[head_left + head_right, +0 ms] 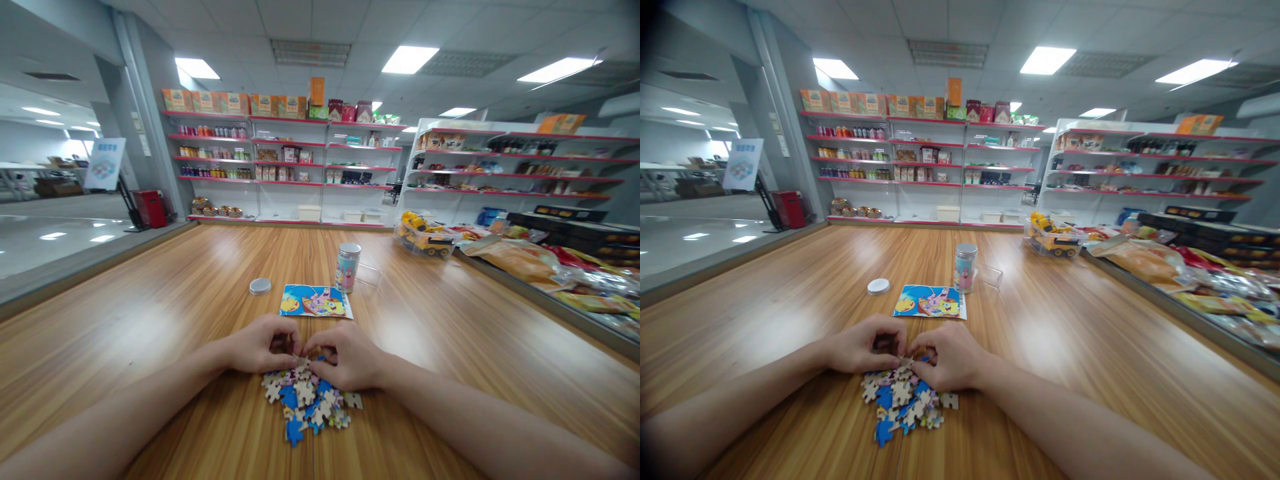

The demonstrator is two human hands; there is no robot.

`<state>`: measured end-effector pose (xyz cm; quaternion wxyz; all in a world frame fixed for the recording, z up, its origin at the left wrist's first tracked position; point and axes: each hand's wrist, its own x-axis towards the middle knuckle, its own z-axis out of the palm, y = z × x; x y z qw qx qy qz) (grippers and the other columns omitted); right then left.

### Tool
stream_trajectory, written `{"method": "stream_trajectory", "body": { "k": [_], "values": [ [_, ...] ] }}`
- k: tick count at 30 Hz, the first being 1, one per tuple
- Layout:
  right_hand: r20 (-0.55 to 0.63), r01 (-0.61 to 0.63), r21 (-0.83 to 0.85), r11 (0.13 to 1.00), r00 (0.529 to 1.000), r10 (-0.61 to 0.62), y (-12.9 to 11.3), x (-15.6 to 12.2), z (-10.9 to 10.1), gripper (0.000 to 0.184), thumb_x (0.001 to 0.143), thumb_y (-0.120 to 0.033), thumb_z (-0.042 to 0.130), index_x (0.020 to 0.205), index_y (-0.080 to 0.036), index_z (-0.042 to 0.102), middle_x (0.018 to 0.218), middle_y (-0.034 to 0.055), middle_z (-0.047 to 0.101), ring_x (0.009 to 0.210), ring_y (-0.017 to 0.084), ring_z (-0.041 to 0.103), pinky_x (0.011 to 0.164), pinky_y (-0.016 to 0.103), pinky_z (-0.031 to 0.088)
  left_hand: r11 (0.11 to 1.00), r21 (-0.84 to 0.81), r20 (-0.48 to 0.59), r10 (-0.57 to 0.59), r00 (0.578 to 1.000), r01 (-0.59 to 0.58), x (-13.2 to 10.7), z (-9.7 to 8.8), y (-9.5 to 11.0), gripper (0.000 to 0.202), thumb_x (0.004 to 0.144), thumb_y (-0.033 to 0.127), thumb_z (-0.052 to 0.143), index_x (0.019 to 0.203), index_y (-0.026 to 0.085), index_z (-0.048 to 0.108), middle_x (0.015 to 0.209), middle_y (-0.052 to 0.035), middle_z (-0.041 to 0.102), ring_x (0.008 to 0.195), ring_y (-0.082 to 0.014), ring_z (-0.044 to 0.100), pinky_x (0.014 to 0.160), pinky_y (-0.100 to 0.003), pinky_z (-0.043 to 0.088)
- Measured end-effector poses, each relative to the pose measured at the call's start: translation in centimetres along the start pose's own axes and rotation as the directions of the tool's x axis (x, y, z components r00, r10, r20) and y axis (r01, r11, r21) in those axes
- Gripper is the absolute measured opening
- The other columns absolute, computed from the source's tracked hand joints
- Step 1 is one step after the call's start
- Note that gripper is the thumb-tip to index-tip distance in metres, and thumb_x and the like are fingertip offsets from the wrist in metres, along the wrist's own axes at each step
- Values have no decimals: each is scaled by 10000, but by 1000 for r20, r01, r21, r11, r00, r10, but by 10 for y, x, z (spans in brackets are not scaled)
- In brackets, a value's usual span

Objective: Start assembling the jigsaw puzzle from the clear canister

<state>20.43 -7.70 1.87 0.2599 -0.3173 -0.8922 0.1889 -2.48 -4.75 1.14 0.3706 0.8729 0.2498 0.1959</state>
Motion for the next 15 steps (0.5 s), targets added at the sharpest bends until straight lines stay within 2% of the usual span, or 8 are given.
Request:
{"method": "stream_trajectory", "body": {
  "k": [15],
  "values": [
    [10,-16,-26,1000,1000,16,2,0,1,116,722,-187,679,826,-187,730,504,-60,497,456,74,443,483,184,306,1000,-9,7,3,1000,-3,1,0,-1,270,814,366,680,828,106,608,709,-15,563,590,-95,440,509,-196,327]
  ]
}}
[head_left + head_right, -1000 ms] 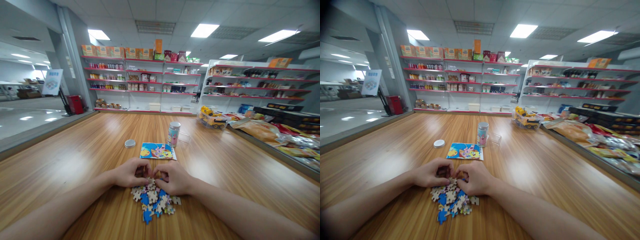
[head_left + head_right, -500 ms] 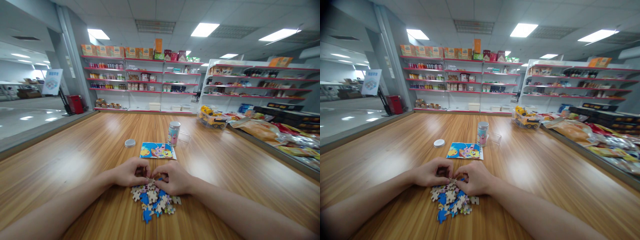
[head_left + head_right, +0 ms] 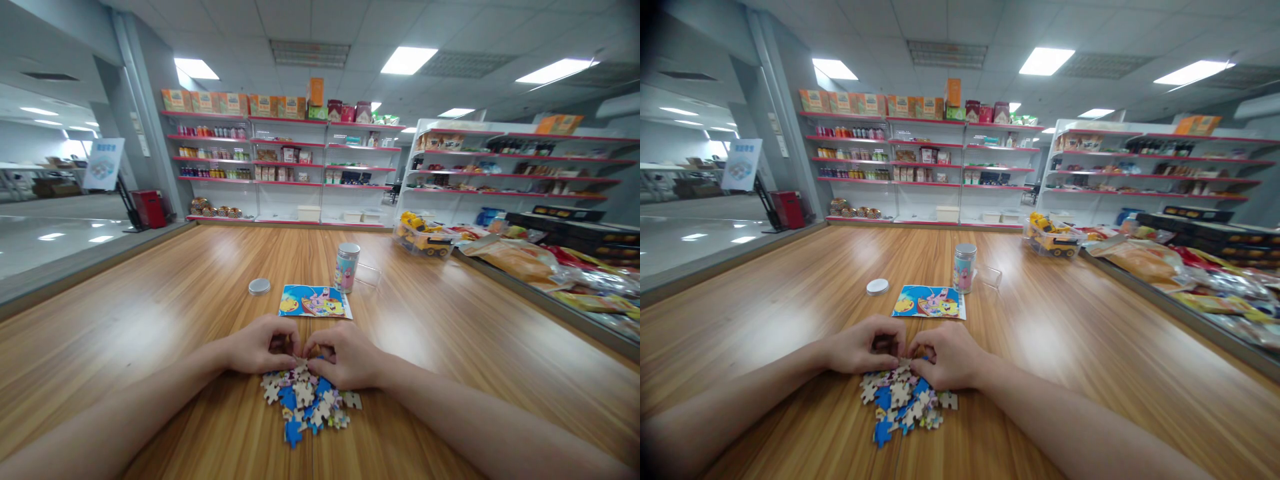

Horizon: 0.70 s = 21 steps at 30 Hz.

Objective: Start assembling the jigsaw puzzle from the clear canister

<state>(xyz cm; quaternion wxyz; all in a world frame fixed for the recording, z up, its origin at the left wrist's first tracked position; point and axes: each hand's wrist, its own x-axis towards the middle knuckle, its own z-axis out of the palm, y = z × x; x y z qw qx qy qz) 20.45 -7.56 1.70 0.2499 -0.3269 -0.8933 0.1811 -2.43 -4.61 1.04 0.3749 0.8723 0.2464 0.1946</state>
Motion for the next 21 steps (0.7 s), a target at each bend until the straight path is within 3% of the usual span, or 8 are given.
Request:
{"method": "stream_trajectory", "body": {
  "k": [12,21],
  "values": [
    [21,-8,-57,998,1000,9,2,1,0,113,808,-178,587,839,-178,696,582,-22,613,500,93,491,504,199,313,999,-50,15,-4,1000,4,-1,-1,1,235,794,314,668,877,102,609,722,-8,554,585,-88,412,505,-192,307],
    [-105,-130,-114,985,987,118,1,4,4,145,825,-195,557,711,-158,639,561,-18,569,500,89,443,502,209,274,1000,-2,-40,12,999,-12,0,-1,-1,242,793,286,642,952,108,598,726,-4,531,564,-90,399,490,-197,305]
  ]
}}
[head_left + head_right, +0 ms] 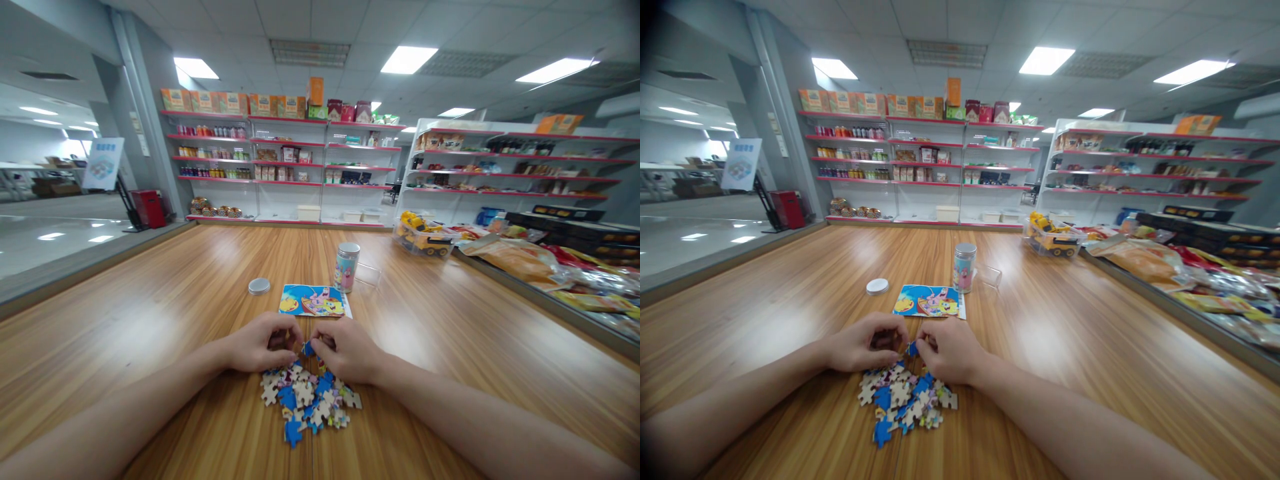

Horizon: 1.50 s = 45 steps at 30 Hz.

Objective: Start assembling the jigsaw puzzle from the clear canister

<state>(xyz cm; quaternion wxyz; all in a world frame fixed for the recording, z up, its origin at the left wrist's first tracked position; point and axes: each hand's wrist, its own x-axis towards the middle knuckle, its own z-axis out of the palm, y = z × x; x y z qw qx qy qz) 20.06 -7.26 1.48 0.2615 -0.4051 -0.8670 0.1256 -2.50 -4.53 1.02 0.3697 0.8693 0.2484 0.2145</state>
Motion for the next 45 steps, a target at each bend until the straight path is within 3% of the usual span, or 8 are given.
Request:
{"method": "stream_trajectory", "body": {
  "k": [3,7,20,25,30,35,40,45],
  "values": [
    [-28,-50,-19,999,998,50,1,1,1,175,807,-187,562,639,-153,597,553,-17,555,498,85,424,495,212,253,988,149,-59,60,996,-50,-1,-1,1,171,811,245,613,933,126,627,743,-12,537,606,-108,438,544,-213,341],
    [-34,-104,-31,994,994,103,2,2,3,193,813,-216,567,632,-157,595,556,-16,561,505,87,435,496,215,245,957,277,-37,99,994,-85,-2,-3,5,127,821,229,606,907,147,649,811,-37,590,714,-144,519,647,-239,394],
    [-31,-161,-59,985,987,159,4,4,4,114,803,-271,614,742,-189,663,574,-22,583,544,110,505,517,222,276,967,235,9,103,995,-102,-2,-6,5,126,821,278,673,840,155,657,860,-47,622,798,-162,564,721,-251,424],
    [-38,-104,14,994,994,105,4,3,3,93,782,-214,606,841,-182,671,506,-52,503,493,102,449,509,214,284,1000,-1,2,9,1000,-9,-1,-4,0,222,804,330,697,820,124,615,805,-39,594,683,-124,519,592,-215,396],
    [-32,-22,103,994,999,26,4,0,3,117,762,-186,600,838,-166,686,488,-64,455,453,85,417,488,201,292,933,-341,5,-118,993,113,0,-4,-8,347,781,405,730,785,113,542,666,5,531,574,-91,453,515,-198,337],
    [38,116,221,968,991,-127,-2,-4,-4,159,735,-164,593,845,-149,707,473,-72,424,427,72,398,478,188,318,986,-165,-253,-42,966,0,1,-4,-12,278,831,352,682,754,115,559,690,5,503,607,-94,436,546,-209,340],
    [104,211,279,937,963,-248,-4,-5,-10,236,732,-201,610,934,-151,722,464,-78,409,416,73,395,463,177,328,989,114,-127,113,985,-98,0,-1,-6,129,803,222,666,733,121,628,744,-35,564,675,-126,517,600,-224,391],
    [170,268,257,929,933,-316,0,-7,-10,276,786,-263,600,1000,-168,745,533,-22,554,446,83,436,459,184,333,979,133,-80,165,983,-154,-2,-4,3,112,813,206,634,763,119,684,769,-61,601,706,-141,542,631,-235,403]
  ]
}}
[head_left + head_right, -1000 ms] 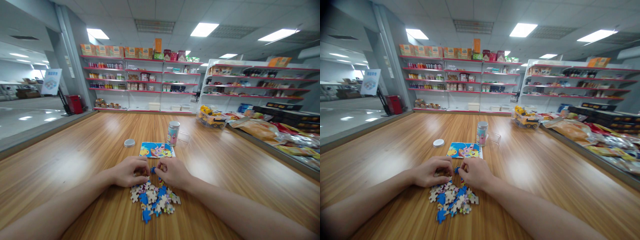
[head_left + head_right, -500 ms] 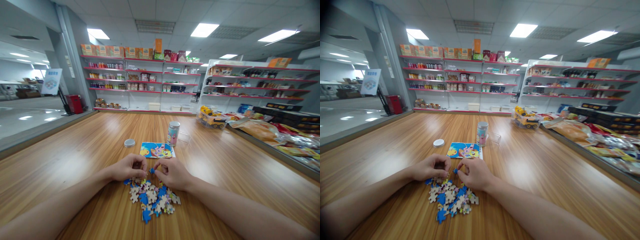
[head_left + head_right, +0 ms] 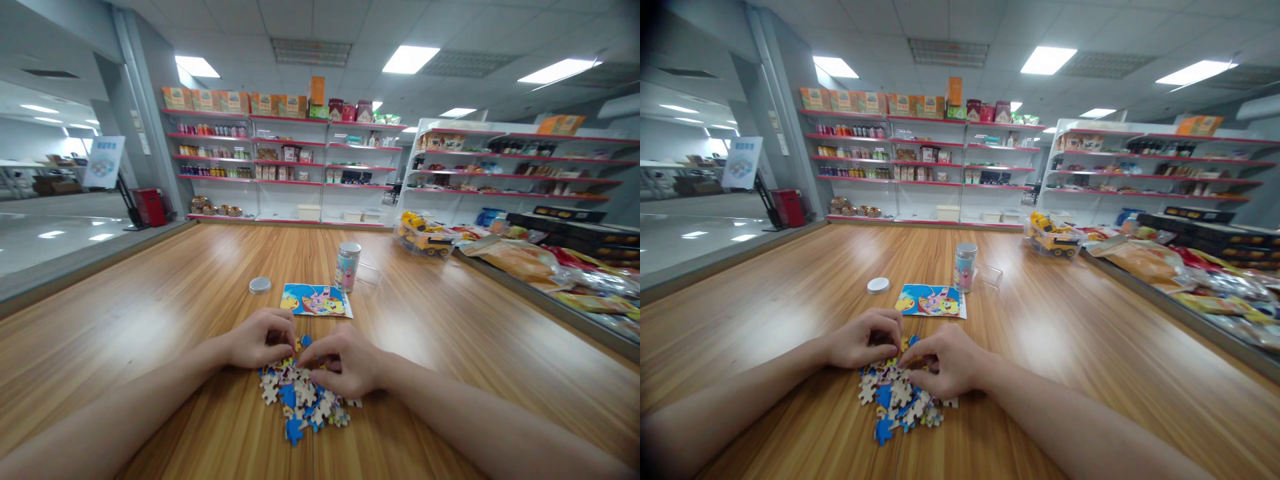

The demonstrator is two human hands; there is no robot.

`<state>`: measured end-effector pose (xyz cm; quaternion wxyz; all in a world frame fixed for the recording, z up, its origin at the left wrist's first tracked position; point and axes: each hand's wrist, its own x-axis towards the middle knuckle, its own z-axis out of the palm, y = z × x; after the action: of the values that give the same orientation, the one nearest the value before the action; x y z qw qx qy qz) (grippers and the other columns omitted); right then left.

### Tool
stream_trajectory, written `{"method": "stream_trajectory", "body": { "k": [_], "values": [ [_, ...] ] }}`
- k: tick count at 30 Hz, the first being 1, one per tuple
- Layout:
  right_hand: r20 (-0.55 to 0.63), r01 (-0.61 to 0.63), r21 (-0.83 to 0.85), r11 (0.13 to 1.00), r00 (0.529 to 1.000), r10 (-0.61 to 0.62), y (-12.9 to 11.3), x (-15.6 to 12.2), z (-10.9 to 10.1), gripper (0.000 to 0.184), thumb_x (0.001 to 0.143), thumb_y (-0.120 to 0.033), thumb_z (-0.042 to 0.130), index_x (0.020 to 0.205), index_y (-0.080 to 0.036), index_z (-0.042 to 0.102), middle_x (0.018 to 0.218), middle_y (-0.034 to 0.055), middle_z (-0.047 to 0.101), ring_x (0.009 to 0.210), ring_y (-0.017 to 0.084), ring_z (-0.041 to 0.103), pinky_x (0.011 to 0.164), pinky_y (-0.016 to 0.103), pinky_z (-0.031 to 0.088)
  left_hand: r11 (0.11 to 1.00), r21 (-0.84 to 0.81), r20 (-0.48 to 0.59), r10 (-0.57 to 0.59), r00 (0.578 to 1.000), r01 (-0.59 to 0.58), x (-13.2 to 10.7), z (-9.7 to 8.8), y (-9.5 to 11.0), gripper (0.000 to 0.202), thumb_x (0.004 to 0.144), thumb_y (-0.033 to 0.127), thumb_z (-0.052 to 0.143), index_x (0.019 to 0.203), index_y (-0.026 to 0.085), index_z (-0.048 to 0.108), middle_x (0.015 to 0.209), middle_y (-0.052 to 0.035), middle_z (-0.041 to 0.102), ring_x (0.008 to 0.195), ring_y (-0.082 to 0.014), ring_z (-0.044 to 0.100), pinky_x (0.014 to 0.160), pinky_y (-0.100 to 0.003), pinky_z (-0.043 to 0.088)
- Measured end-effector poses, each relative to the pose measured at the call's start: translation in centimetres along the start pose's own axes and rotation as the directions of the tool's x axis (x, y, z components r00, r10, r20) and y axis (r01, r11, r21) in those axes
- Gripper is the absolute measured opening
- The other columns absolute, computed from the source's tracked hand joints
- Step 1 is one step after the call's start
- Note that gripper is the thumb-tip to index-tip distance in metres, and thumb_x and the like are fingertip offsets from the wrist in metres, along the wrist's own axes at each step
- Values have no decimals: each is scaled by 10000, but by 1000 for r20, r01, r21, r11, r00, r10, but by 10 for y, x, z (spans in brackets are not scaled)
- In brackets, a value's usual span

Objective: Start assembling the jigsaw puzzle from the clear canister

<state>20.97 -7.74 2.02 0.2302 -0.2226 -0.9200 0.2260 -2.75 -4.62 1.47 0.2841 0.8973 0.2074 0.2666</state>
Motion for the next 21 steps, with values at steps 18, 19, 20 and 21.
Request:
{"method": "stream_trajectory", "body": {
  "k": [18,19,20,21],
  "values": [
    [-49,-24,63,998,998,27,3,0,4,192,723,-239,659,866,-141,741,508,-54,460,434,63,408,446,171,313,1000,-11,180,-25,983,27,-1,0,2,279,805,407,702,900,144,708,762,-26,582,683,-134,527,620,-236,389],
    [-48,-24,65,998,998,27,4,0,5,193,720,-243,660,862,-141,742,505,-55,457,431,63,402,443,171,310,999,-16,183,-26,983,29,-1,0,2,282,804,407,704,902,144,708,764,-25,581,685,-134,528,619,-234,388],
    [-46,-25,66,998,999,28,4,0,5,193,718,-246,660,857,-141,743,504,-54,456,428,62,398,440,171,308,999,-23,185,-27,982,31,-1,0,2,284,803,408,706,904,143,709,765,-23,580,685,-133,529,618,-232,387],
    [-44,-27,65,998,999,30,5,0,5,195,719,-249,659,855,-140,745,502,-53,456,426,62,396,438,171,306,999,-30,188,-27,982,33,-1,1,2,286,803,409,709,906,142,710,765,-22,578,686,-131,529,617,-230,386]
  ]
}}
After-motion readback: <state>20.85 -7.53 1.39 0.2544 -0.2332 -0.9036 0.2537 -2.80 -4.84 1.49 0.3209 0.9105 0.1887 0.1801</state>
